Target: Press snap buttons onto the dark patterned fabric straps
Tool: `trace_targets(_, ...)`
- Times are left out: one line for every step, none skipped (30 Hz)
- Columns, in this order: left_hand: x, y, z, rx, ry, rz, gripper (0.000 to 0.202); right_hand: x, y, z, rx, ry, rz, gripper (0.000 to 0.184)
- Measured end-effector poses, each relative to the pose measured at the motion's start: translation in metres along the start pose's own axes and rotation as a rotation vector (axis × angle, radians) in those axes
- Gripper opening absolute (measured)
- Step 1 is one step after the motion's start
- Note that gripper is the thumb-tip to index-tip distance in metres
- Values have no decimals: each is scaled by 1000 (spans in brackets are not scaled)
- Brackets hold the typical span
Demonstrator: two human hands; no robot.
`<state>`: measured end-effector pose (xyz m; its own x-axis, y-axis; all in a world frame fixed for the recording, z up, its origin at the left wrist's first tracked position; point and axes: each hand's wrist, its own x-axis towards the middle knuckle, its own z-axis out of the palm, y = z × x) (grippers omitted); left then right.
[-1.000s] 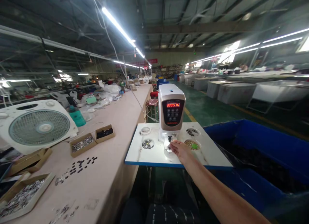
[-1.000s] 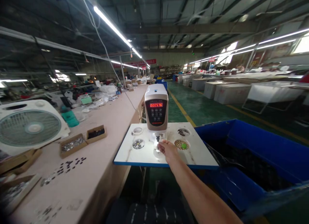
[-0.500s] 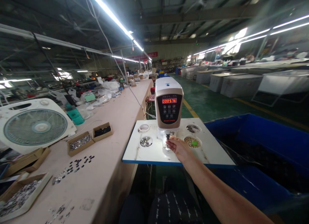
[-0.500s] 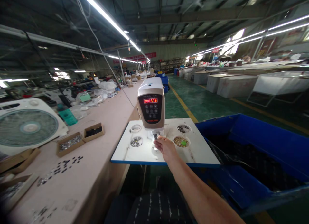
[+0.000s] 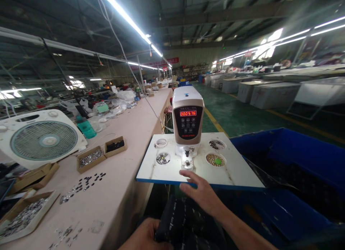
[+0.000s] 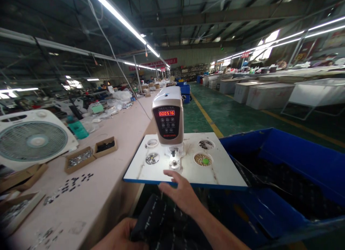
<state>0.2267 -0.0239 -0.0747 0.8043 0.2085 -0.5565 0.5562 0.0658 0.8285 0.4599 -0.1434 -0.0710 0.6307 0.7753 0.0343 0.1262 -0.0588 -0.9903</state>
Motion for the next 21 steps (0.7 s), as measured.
trace_targets(8,8,-2,25,-29,33,38,-14,-1,2,-155,-127,-110,72)
trace_targets(15,16,-3,60,-59,76,36,-25,-2,3,-291,-243,-193,86)
trace_targets(22,25,-3,101,-86,126,34,-32,-2,3,-381,-321,-227,97)
trace_targets(29,34,-3,143,-108,174,31,-37,-2,3,-433,-367,-219,102)
trace_targets(35,42,-3,176,-123,214,29,-39,-1,1,-453,-396,-179,97)
trace_targets(40,51,-3,196,-135,240,28,-39,1,-1,-451,-412,-120,84)
trace_targets(45,58,-3,208,-153,259,27,-37,3,-4,-434,-420,-57,66)
trace_targets(50,64,-3,216,-173,279,26,-34,4,-8,-413,-428,-2,47)
trace_targets(54,70,-3,224,-194,296,25,-31,6,-12,-389,-436,41,30)
trace_targets(59,74,-4,230,-212,310,24,-28,7,-17,-359,-443,68,21)
trace_targets(63,78,-5,228,-227,319,23,-25,8,-22,-317,-445,81,20)
trace_targets(68,81,-6,220,-237,323,22,-22,9,-26,-261,-444,84,23)
trace_targets(74,84,-7,204,-243,319,22,-19,10,-30,-201,-439,81,26)
trace_targets(80,87,-9,182,-249,303,23,-15,11,-34,-150,-428,78,29)
trace_targets(86,90,-10,161,-254,281,24,-11,12,-37,-118,-411,79,33)
trace_targets(93,93,-11,143,-258,259,25,-6,12,-40,-114,-387,83,35)
trace_targets(100,96,-12,134,-258,239,26,-1,13,-42,-131,-357,85,38)
trace_targets(108,100,-13,132,-254,223,27,5,14,-44,-164,-319,84,39)
trace_targets(115,104,-14,138,-244,221,27,11,15,-47,-203,-276,77,39)
trace_targets(123,108,-15,153,-228,233,28,18,16,-48,-245,-228,65,38)
trace_targets(131,111,-16,172,-207,255,27,25,17,-50,-286,-176,50,37)
